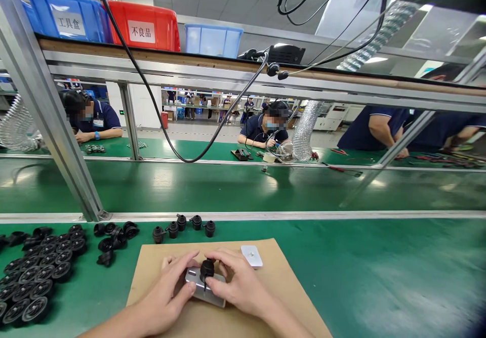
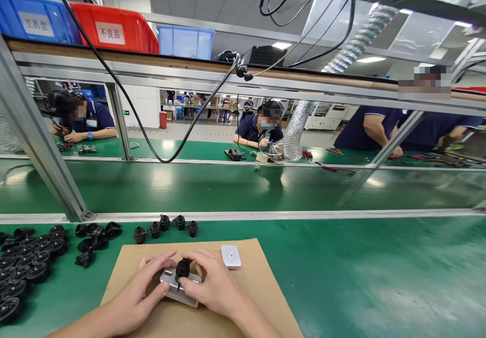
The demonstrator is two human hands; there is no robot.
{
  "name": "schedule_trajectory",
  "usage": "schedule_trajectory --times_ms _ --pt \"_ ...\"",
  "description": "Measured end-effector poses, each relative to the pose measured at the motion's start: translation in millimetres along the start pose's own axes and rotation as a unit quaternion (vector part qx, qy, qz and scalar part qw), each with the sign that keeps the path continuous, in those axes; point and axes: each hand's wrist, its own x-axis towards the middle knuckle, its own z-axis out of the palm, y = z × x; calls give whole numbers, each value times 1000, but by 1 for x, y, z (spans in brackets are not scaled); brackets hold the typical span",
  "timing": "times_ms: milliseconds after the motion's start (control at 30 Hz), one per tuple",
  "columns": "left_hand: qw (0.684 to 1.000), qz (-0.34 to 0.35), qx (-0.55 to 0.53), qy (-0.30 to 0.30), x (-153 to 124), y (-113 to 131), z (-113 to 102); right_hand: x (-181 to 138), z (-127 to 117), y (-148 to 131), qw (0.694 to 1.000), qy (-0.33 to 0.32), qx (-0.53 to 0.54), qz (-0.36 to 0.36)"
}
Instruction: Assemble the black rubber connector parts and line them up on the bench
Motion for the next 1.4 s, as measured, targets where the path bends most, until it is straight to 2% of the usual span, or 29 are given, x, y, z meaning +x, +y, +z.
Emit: schedule_trajectory --times_ms 200,333,433,533,600,700,833,933,1067,1133,1200,1300,1400 --pt "1000 -2 -2 8 -1 1 1 1 3 8 1000 1 5 -4" --pt "1000 2 -4 5 -2 2 0 -2 -4 0 1000 -11 -20 -16" --pt "1000 -4 -6 0 -3 -2 0 -4 -27 -9 999 -15 -40 -22" --pt "1000 -2 -1 5 -3 -9 2 -7 -64 -10 991 50 -122 -1" --pt "1000 7 5 13 -2 -15 5 -9 -85 -5 976 81 -198 42" --pt "1000 13 17 23 1 -20 8 -15 -99 7 958 67 -256 114" --pt "999 15 16 27 3 -21 8 -21 -93 15 966 15 -222 129" --pt "999 10 1 32 3 -20 9 -22 -89 10 975 -32 -192 110" --pt "1000 -8 -8 24 2 -16 8 -17 -87 1 969 -97 -200 107" --pt "1000 -14 -12 22 2 -15 7 -14 -83 -3 969 -87 -203 109" --pt "1000 -17 -15 19 3 -15 6 -11 -74 -7 979 -50 -173 93" --pt "1000 -11 -16 15 3 -17 6 -10 -54 -15 996 -1 -82 27" --pt "1000 -2 -18 23 3 -20 7 -12 -32 -27 997 18 -57 -57"
